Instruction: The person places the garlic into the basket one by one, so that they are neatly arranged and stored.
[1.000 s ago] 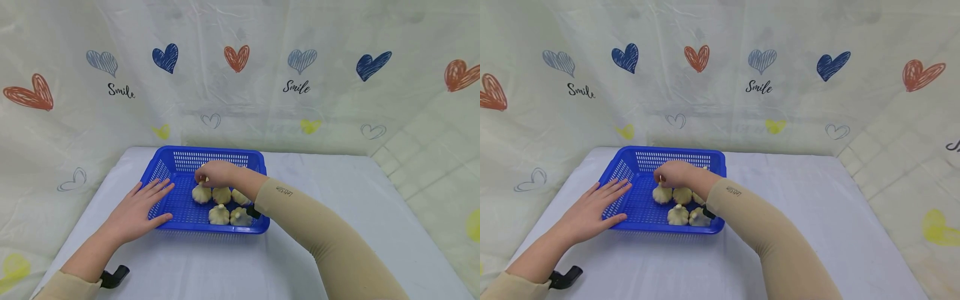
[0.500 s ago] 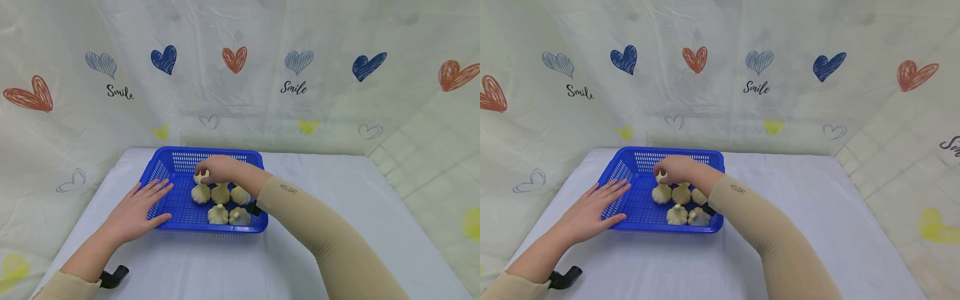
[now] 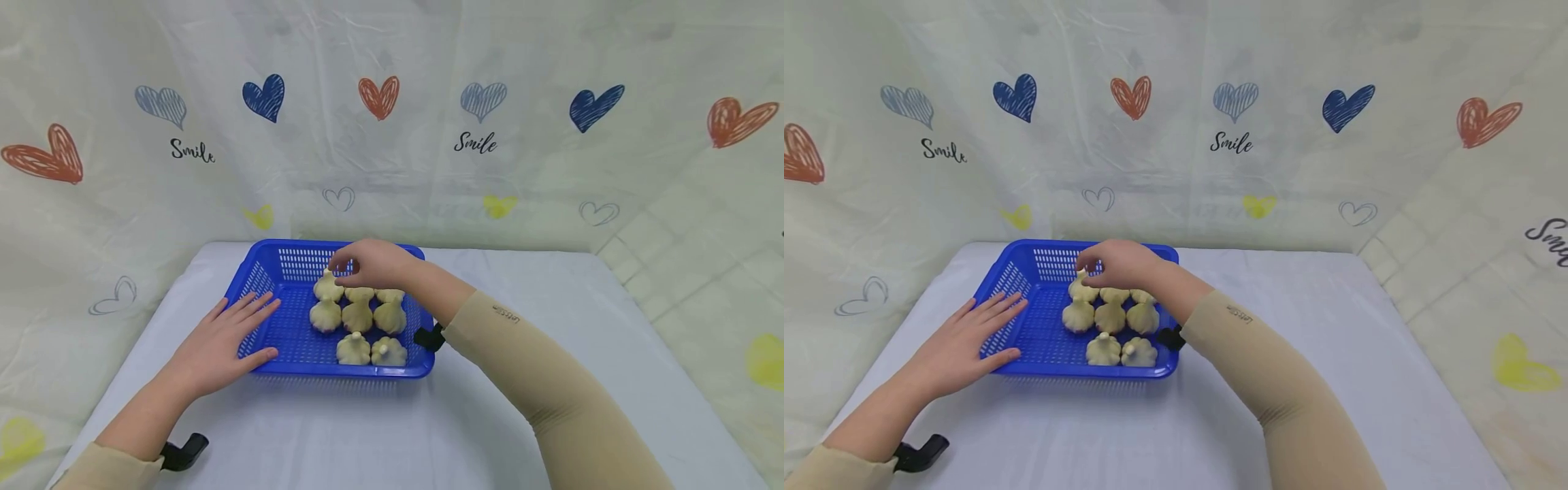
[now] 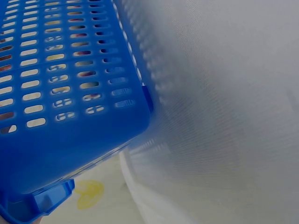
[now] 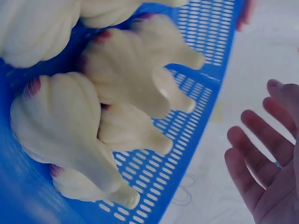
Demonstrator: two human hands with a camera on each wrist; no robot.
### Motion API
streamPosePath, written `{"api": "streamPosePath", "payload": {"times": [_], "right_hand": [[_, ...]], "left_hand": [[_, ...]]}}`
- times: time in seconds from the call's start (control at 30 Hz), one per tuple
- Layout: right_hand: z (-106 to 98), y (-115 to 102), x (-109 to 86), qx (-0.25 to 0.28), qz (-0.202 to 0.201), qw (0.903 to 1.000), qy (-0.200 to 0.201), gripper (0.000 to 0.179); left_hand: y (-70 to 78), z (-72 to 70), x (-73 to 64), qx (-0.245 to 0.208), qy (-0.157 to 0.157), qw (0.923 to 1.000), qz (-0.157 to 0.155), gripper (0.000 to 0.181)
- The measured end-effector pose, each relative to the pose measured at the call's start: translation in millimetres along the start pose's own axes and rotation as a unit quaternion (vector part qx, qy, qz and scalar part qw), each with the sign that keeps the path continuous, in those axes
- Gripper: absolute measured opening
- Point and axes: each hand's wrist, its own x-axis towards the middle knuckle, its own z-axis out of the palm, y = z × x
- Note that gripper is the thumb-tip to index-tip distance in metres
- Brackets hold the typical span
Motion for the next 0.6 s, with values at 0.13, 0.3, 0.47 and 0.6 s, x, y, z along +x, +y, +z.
{"api": "streamPosePath", "payload": {"times": [0.13,0.3,0.47,0.6], "right_hand": [[-9.4,4.4,-18.1,0.017,0.009,0.9993,0.031,0.029],[-18.0,15.5,-40.4,0.03,0.026,0.9973,0.062,0.031],[-20.2,30.1,-63.9,0.034,0.039,0.9952,0.083,0.03],[-17.5,41.1,-82.9,0.02,0.046,0.9943,0.094,0.028]], "left_hand": [[1.1,-0.3,-0.7,0.001,0.011,0.9999,0.006,0.08],[1.5,-1.4,-0.2,0.005,0.008,0.9999,0.006,0.08],[1.9,-0.8,0.0,0.003,-0.002,1.0,0.005,0.08],[2.5,-0.7,-0.7,-0.001,0.001,1.0,0.006,0.08]]}}
